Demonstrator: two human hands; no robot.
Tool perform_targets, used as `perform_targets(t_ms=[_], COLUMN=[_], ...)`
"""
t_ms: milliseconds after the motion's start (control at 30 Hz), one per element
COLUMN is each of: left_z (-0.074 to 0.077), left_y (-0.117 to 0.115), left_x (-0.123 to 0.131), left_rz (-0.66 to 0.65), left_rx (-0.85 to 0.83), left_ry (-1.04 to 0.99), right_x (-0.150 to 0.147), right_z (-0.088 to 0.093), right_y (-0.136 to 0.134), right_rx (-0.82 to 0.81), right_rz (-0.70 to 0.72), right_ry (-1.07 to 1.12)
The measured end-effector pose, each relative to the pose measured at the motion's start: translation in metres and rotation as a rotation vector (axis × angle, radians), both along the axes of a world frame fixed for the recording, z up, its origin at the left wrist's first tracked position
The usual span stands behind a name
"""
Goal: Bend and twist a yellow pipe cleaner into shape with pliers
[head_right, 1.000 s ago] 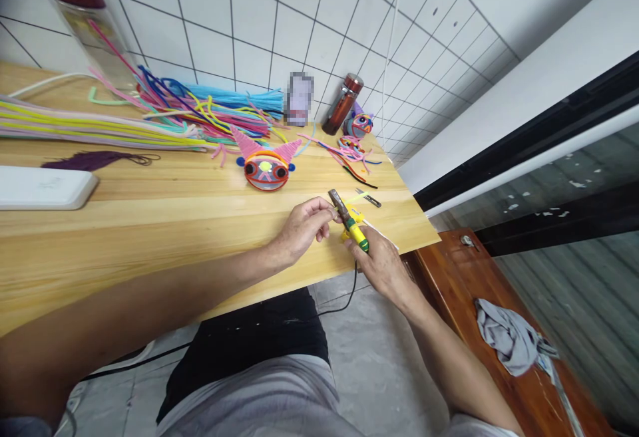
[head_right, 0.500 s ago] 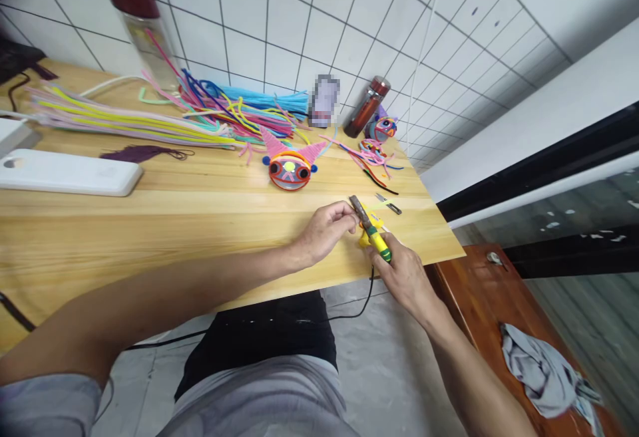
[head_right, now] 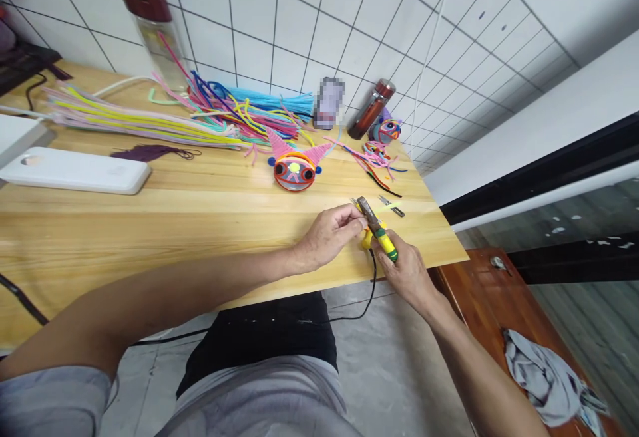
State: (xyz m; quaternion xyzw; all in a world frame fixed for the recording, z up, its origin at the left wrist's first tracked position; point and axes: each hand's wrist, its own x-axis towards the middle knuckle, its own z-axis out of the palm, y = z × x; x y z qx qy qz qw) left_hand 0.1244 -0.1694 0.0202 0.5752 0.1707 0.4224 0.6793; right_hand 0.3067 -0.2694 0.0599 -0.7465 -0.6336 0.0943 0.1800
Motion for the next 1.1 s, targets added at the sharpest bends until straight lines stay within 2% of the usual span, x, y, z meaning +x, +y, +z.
perform_targets(t_ms=[233, 400, 533, 600, 700, 833, 967, 1100], left_z=[-0.001, -0.004, -0.002, -0.001, -0.003, -0.005, -0.004, -0.008], left_y=[0.002, 0.004, 0.006, 0.008, 0.01, 0.013, 0.017, 0.018], left_x=[0.0, 0.001, -0.002, -0.002, -0.002, -0.002, -0.001, 0.001], left_rz=[0.038, 0.048, 0.011, 0.027, 0.07, 0.086, 0.125, 0.136], left_rx=[-0.031, -0.072, -0.006, -0.01, -0.086, -0.137, -0.18, -0.213], left_ry=[0.058, 0.065, 0.023, 0.029, 0.078, 0.102, 0.075, 0.055], right_x=[0.001, -0.003, -0.003, -0.002, -0.002, 0.003, 0.036, 0.097], right_z=[0.004, 0.007, 0.01, 0.01, 0.009, 0.009, 0.01, 0.002], right_y=[-0.002, -0.003, -0.004, 0.0, 0.007, 0.009, -0.001, 0.0], right_rx=[-0.147, -0.091, -0.201, -0.18, -0.133, -0.194, -0.204, -0.146], right_rz=[-0.014, -0.039, 0.0, -0.004, -0.05, -0.002, 0.011, -0.132], right_ry=[0.101, 0.025, 0.19, 0.14, -0.045, -0.034, 0.09, 0.292])
